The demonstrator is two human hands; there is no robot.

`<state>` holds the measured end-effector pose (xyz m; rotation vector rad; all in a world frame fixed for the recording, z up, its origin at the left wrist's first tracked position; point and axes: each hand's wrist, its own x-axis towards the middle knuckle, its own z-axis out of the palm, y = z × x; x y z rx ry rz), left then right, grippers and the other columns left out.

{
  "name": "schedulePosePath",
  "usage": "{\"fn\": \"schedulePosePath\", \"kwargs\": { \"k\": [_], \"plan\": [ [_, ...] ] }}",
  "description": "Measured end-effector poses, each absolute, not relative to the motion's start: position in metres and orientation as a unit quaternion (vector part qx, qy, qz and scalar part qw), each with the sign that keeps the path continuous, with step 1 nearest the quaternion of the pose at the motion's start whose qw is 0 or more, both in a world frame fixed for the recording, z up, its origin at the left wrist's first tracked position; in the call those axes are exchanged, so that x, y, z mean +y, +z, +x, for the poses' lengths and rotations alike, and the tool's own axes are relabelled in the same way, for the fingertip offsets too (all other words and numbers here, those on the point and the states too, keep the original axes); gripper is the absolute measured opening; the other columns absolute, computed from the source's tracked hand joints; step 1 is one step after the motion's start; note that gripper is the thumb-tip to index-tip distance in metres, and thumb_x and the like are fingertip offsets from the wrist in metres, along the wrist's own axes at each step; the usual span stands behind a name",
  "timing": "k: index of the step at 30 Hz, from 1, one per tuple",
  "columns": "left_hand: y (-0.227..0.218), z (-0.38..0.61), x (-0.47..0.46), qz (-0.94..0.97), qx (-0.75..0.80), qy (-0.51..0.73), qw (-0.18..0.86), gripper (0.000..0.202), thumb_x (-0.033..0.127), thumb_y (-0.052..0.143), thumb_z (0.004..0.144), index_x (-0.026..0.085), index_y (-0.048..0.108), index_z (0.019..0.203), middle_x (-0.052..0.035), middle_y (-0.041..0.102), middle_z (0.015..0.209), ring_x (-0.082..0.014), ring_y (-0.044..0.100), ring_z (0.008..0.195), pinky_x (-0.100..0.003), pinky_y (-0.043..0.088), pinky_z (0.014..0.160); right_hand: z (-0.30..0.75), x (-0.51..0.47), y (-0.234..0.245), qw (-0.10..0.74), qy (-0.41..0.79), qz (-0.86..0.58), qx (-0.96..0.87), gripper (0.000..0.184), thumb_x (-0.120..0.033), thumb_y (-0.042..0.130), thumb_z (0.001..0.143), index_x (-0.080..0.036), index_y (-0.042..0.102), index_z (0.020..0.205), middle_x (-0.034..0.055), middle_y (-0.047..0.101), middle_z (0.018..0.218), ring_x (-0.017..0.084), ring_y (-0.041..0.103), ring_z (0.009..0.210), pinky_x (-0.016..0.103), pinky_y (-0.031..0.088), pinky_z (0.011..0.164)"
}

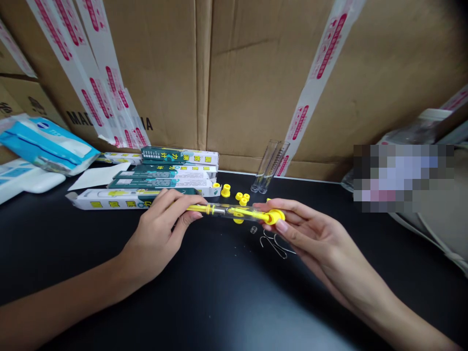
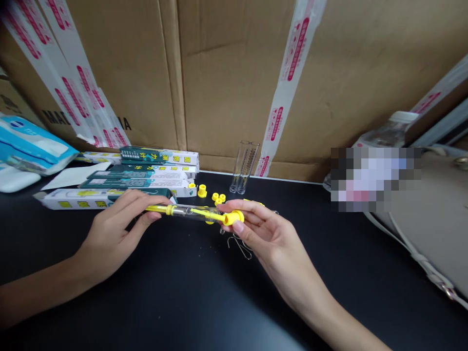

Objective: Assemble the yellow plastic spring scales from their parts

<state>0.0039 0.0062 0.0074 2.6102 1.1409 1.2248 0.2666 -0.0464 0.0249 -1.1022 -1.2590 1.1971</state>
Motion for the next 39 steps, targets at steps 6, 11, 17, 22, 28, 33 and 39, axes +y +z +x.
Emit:
{"fn": "schedulePosePath", "kwargs": {
  "k": [6,11,17,22,28,33,39],
  "plan": [
    [0.0083,0.0024,0.0056,0.841,0.373,0.391,0.025,0.018,0.016,0.052,0.100,0.018,0.066,0.112,-0.0028,0.064,0.101,-0.0177,0.059,0.098,-0.029,0.044,0.091,0.2684,-0.0434,0.0246,0.523,0.411,-0.482,-0.570,0.027,-0.035,0.076,0.085,-0.022,0.070,0.108,0.0079,0.074,0.114,0.020,0.072,0.098,0.030,0.059,0.089],
    [0.0067,0.0025,0.0073,0.837,0.395,0.376,0.051,0.017,0.019,0.051,0.101,0.020,0.065,0.111,-0.0017,0.063,0.101,-0.0173,0.059,0.100,-0.029,0.043,0.092,0.2723,-0.0417,0.0246,0.528,0.318,-0.490,-0.617,0.026,-0.032,0.072,0.089,-0.025,0.067,0.113,0.0047,0.073,0.113,0.016,0.069,0.103,0.024,0.058,0.091],
    [0.0034,0.0018,0.0072,0.841,0.391,0.368,0.069,0.017,0.022,0.053,0.101,0.022,0.066,0.112,-0.0011,0.064,0.105,-0.0160,0.058,0.103,-0.027,0.041,0.094,0.2697,-0.0406,0.0232,0.530,0.387,-0.469,-0.591,0.025,-0.032,0.074,0.087,-0.025,0.067,0.110,0.0038,0.073,0.113,0.014,0.070,0.100,0.018,0.058,0.087],
    [0.0015,0.0019,0.0075,0.842,0.390,0.363,0.079,0.017,0.022,0.053,0.102,0.022,0.066,0.112,-0.0004,0.064,0.104,-0.0154,0.058,0.102,-0.026,0.041,0.094,0.2663,-0.0429,0.0237,0.536,0.394,-0.460,-0.589,0.024,-0.030,0.074,0.087,-0.026,0.068,0.109,0.0026,0.073,0.111,0.013,0.070,0.100,0.017,0.057,0.088],
    [0.0025,0.0026,0.0064,0.843,0.385,0.368,0.078,0.017,0.022,0.052,0.102,0.022,0.066,0.112,-0.0004,0.063,0.102,-0.0149,0.059,0.099,-0.025,0.042,0.091,0.2650,-0.0427,0.0188,0.538,0.421,-0.453,-0.572,0.023,-0.030,0.078,0.084,-0.029,0.070,0.106,0.0003,0.073,0.112,0.012,0.068,0.103,0.016,0.056,0.086],
    [0.0038,0.0036,0.0048,0.847,0.370,0.378,0.057,0.017,0.021,0.053,0.101,0.020,0.066,0.111,-0.0018,0.063,0.098,-0.0160,0.058,0.095,-0.027,0.043,0.089,0.2654,-0.0407,0.0163,0.537,0.452,-0.456,-0.547,0.025,-0.031,0.080,0.083,-0.027,0.069,0.105,0.0016,0.073,0.112,0.014,0.067,0.108,0.018,0.054,0.090],
    [0.0055,0.0054,0.0036,0.850,0.357,0.386,0.030,0.017,0.018,0.054,0.100,0.017,0.066,0.112,-0.0032,0.063,0.097,-0.0168,0.057,0.094,-0.029,0.044,0.090,0.2688,-0.0407,0.0162,0.529,0.488,-0.452,-0.526,0.027,-0.031,0.080,0.083,-0.025,0.068,0.107,0.0037,0.073,0.114,0.016,0.067,0.109,0.022,0.052,0.095]
  ]
}}
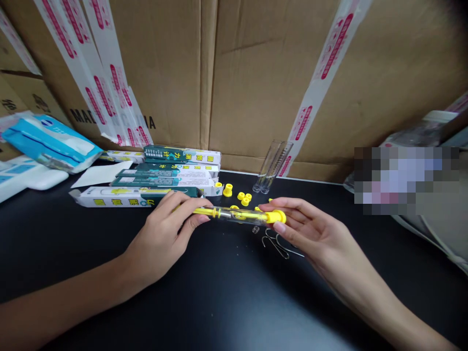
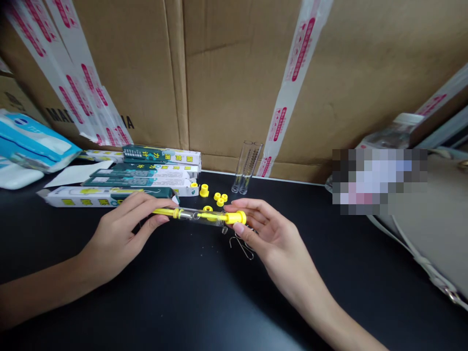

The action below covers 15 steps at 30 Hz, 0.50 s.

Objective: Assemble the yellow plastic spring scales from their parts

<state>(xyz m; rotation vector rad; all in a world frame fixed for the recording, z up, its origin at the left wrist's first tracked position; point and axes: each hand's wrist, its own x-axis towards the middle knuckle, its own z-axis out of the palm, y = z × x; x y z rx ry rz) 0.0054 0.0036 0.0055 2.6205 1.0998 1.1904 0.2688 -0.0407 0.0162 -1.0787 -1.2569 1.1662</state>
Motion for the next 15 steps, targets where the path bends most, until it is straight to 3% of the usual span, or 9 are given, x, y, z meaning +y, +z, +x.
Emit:
{"fn": "schedulePosePath", "kwargs": {
  "k": [5,15],
  "plan": [
    [0.0046,0.0047,0.0021,0.850,0.357,0.387,0.032,0.017,0.018,0.055,0.100,0.018,0.067,0.111,-0.0031,0.063,0.097,-0.0167,0.057,0.093,-0.029,0.044,0.089,0.2696,-0.0402,0.0135,0.523,0.489,-0.464,-0.522,0.031,-0.031,0.079,0.083,-0.024,0.067,0.110,0.0053,0.073,0.116,0.017,0.068,0.109,0.023,0.055,0.094],
    [0.0033,0.0038,0.0068,0.849,0.366,0.376,0.065,0.017,0.025,0.054,0.101,0.021,0.068,0.110,-0.0015,0.065,0.098,-0.0160,0.061,0.094,-0.028,0.046,0.089,0.2624,-0.0452,0.0122,0.531,0.355,-0.488,-0.595,0.022,-0.028,0.075,0.085,-0.025,0.067,0.105,0.0034,0.075,0.111,0.017,0.071,0.104,0.025,0.058,0.096]
  ]
}}
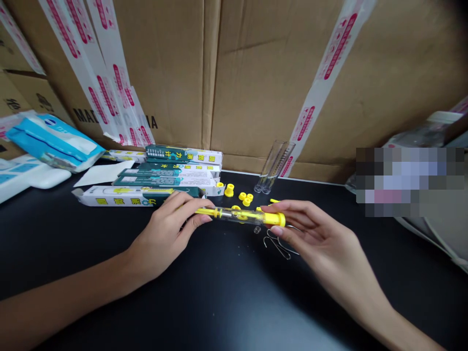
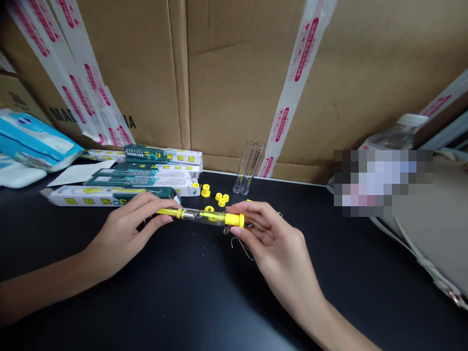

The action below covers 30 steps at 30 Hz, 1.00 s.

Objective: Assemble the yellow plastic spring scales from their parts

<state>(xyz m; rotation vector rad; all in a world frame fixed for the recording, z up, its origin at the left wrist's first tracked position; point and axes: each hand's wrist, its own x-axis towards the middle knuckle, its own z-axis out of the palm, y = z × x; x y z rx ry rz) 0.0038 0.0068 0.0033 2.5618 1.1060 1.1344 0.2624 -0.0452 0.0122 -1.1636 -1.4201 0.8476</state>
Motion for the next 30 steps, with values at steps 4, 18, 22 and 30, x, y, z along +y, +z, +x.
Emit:
{"fn": "schedulePosePath", "kwargs": {
  "k": [4,18,22,30],
  "plan": [
    [0.0037,0.0047,0.0045,0.851,0.369,0.370,0.057,0.018,0.025,0.054,0.101,0.021,0.069,0.110,-0.0022,0.067,0.098,-0.0167,0.062,0.094,-0.029,0.048,0.089,0.2620,-0.0472,0.0120,0.520,0.361,-0.496,-0.594,0.023,-0.028,0.075,0.085,-0.025,0.068,0.107,0.0040,0.075,0.110,0.020,0.072,0.105,0.031,0.059,0.097],
    [0.0048,0.0047,0.0028,0.855,0.350,0.376,0.068,0.017,0.019,0.055,0.099,0.020,0.069,0.110,-0.0020,0.068,0.101,-0.0147,0.064,0.094,-0.026,0.049,0.091,0.2592,-0.0505,0.0126,0.502,0.386,-0.498,-0.593,0.024,-0.037,0.076,0.085,-0.026,0.071,0.106,0.0034,0.077,0.107,0.021,0.075,0.097,0.031,0.061,0.090],
    [0.0046,0.0045,0.0025,0.856,0.343,0.383,0.048,0.017,0.018,0.054,0.100,0.019,0.068,0.110,-0.0020,0.067,0.098,-0.0143,0.063,0.092,-0.026,0.049,0.090,0.2603,-0.0499,0.0145,0.509,0.376,-0.504,-0.588,0.024,-0.036,0.080,0.080,-0.025,0.074,0.100,0.0034,0.078,0.099,0.020,0.076,0.087,0.029,0.062,0.084],
    [0.0065,0.0042,0.0007,0.870,0.326,0.370,-0.014,0.020,0.016,0.052,0.101,0.015,0.066,0.115,-0.0054,0.065,0.093,-0.0168,0.061,0.087,-0.029,0.050,0.085,0.2608,-0.0471,0.0172,0.518,0.413,-0.532,-0.528,0.037,-0.042,0.088,0.068,-0.021,0.077,0.097,0.0048,0.077,0.077,0.018,0.071,0.065,0.027,0.061,0.062]
  ]
}}
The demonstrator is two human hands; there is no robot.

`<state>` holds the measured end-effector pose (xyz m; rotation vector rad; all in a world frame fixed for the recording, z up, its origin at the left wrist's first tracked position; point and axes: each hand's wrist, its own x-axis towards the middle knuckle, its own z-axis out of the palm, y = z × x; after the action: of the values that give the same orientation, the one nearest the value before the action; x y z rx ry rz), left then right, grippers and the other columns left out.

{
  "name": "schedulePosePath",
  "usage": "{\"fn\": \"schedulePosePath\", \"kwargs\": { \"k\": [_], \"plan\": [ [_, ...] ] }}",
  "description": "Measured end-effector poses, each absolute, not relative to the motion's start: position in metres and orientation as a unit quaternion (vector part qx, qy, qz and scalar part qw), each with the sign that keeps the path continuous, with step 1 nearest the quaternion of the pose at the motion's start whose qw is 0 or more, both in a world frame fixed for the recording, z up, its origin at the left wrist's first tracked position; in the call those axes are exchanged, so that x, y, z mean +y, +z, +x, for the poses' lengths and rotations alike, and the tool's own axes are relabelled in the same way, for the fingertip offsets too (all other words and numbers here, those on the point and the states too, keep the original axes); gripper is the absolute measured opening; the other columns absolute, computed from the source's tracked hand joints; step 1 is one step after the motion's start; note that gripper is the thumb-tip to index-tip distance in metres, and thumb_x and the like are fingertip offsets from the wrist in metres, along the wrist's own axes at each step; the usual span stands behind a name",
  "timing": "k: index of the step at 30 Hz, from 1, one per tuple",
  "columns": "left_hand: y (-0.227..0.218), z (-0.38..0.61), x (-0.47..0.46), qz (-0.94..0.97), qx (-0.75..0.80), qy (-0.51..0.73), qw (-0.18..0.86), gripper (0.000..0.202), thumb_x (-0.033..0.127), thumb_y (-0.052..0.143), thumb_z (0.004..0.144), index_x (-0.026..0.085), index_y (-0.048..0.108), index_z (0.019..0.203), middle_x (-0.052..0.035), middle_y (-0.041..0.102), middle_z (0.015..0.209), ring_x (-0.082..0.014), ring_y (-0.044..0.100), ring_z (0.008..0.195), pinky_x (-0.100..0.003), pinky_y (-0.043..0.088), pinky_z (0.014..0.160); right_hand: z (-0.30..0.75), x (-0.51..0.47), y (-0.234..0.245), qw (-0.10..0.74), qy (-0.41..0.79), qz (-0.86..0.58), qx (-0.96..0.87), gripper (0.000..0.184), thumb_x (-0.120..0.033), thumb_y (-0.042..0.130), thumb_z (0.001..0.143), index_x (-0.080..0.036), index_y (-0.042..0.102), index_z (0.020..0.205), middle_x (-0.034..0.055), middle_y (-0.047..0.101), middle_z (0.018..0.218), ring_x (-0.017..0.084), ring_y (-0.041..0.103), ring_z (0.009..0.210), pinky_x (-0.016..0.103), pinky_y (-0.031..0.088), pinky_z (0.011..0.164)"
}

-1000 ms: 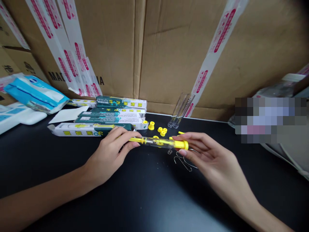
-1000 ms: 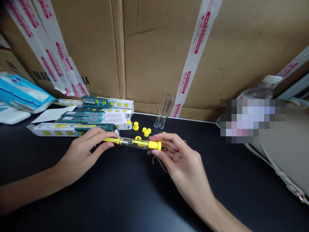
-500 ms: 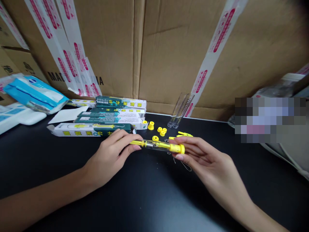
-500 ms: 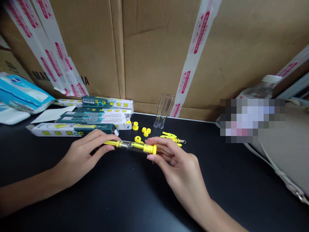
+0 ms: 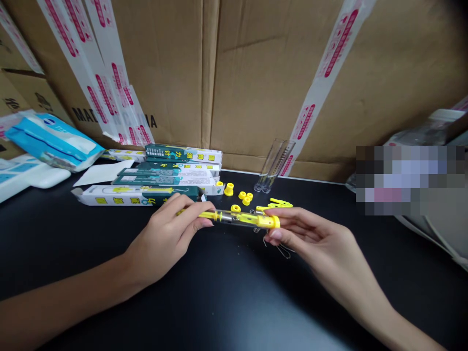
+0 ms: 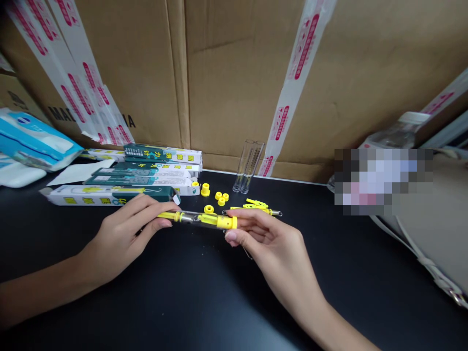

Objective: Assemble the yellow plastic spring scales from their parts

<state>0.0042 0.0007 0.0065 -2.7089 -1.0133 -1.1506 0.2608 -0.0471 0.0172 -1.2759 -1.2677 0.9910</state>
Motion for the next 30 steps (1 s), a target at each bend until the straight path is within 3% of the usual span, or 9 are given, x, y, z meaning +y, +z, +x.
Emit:
{"fn": "schedulePosePath", "kwargs": {
  "k": [10,16,26,30],
  "plan": [
    [0.013,0.003,-0.005,-0.874,-0.316,-0.332,0.159,0.019,0.022,0.056,0.099,0.014,0.070,0.110,-0.0075,0.063,0.083,-0.0227,0.058,0.077,-0.037,0.046,0.072,0.262,-0.042,0.017,0.471,0.493,-0.530,-0.503,0.038,-0.046,0.086,0.070,-0.015,0.076,0.089,0.0072,0.075,0.071,0.018,0.071,0.061,0.030,0.062,0.061],
    [0.019,0.006,-0.009,-0.871,-0.308,-0.317,0.215,0.025,0.030,0.052,0.101,0.014,0.071,0.105,-0.0059,0.063,0.076,-0.0213,0.059,0.068,-0.035,0.042,0.064,0.263,-0.041,0.015,0.476,0.507,-0.529,-0.487,0.041,-0.044,0.089,0.065,-0.016,0.074,0.091,0.0063,0.076,0.074,0.020,0.073,0.065,0.032,0.063,0.068],
    [0.017,0.008,-0.016,-0.869,-0.339,-0.281,0.227,0.033,0.037,0.045,0.104,0.020,0.072,0.099,0.0001,0.063,0.066,-0.0173,0.060,0.055,-0.031,0.037,0.052,0.261,-0.041,0.014,0.509,0.463,-0.504,-0.522,0.035,-0.037,0.092,0.061,-0.020,0.069,0.082,0.0058,0.076,0.088,0.020,0.073,0.071,0.034,0.064,0.071],
    [0.015,0.009,-0.016,-0.867,-0.351,-0.286,0.209,0.028,0.036,0.049,0.101,0.020,0.071,0.096,-0.0003,0.064,0.069,-0.0183,0.063,0.058,-0.031,0.040,0.055,0.261,-0.041,0.012,0.505,0.481,-0.495,-0.519,0.033,-0.033,0.091,0.065,-0.020,0.069,0.085,0.0046,0.075,0.085,0.019,0.072,0.073,0.031,0.063,0.071]
  ]
}}
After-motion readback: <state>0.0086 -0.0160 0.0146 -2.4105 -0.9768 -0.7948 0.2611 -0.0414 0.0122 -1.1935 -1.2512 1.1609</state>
